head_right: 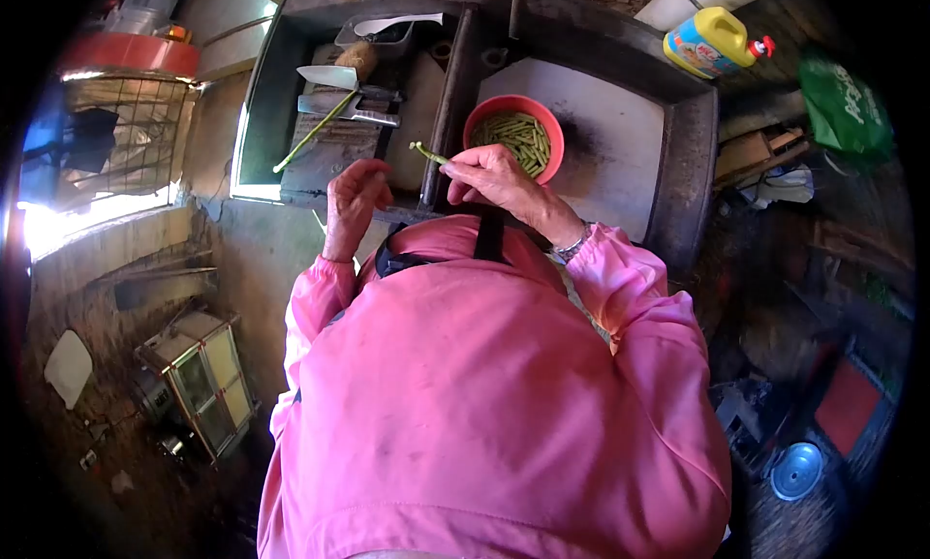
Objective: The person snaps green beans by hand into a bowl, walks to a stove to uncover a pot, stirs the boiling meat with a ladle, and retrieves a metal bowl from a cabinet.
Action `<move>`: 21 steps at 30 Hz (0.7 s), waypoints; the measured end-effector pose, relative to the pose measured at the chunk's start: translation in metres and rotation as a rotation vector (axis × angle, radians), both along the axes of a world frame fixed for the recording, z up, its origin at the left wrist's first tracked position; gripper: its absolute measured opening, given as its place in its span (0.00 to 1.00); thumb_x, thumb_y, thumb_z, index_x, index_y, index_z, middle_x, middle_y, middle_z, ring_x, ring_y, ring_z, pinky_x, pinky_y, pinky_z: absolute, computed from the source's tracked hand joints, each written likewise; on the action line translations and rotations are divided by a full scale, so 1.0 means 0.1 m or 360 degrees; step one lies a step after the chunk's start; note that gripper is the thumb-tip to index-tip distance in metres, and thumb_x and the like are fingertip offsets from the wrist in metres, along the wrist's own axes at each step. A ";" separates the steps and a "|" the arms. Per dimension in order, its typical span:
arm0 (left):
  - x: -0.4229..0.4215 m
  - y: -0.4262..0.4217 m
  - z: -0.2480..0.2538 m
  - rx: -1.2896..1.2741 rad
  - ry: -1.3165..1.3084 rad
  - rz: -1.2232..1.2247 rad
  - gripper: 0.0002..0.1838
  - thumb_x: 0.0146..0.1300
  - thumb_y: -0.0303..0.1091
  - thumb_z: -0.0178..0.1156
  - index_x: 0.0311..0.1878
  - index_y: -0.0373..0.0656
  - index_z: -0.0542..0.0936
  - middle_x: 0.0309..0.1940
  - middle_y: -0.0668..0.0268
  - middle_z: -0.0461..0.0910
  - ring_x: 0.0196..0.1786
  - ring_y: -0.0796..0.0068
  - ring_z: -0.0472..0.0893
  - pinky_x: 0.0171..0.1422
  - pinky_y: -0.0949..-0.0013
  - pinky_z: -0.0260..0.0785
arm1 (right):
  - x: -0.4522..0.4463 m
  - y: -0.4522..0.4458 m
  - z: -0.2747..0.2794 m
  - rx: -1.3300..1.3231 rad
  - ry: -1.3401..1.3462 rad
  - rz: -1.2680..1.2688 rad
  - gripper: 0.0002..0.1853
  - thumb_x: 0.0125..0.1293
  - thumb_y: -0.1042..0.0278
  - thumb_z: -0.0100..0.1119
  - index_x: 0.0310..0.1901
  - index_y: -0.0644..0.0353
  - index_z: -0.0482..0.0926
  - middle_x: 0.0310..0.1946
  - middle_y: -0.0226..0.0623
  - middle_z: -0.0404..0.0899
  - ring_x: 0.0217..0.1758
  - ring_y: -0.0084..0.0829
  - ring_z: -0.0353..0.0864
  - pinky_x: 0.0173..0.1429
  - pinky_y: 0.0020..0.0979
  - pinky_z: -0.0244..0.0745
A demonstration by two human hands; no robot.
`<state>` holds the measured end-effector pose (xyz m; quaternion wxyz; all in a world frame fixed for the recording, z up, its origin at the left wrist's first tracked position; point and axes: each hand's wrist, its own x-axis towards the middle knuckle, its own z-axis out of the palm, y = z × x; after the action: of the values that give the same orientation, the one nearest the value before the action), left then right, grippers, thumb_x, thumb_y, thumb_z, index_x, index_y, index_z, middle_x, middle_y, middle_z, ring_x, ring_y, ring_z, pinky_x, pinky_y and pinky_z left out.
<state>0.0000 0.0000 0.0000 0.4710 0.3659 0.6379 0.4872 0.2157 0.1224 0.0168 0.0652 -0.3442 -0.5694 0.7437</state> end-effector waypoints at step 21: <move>0.16 0.13 0.25 0.0146 0.0559 -0.0228 0.06 0.62 0.27 0.58 0.39 0.34 0.79 0.27 0.69 0.79 0.32 0.84 0.76 0.38 0.77 0.69 | -0.11 -0.18 0.04 0.0319 -0.0044 0.0251 0.13 0.68 0.63 0.54 0.37 0.66 0.81 0.24 0.32 0.81 0.29 0.19 0.79 0.35 0.22 0.74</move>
<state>0.0161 0.0131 0.0245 0.3687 0.5108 0.6597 0.4098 0.2050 0.1047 0.0205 0.0328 -0.3002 -0.6670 0.6811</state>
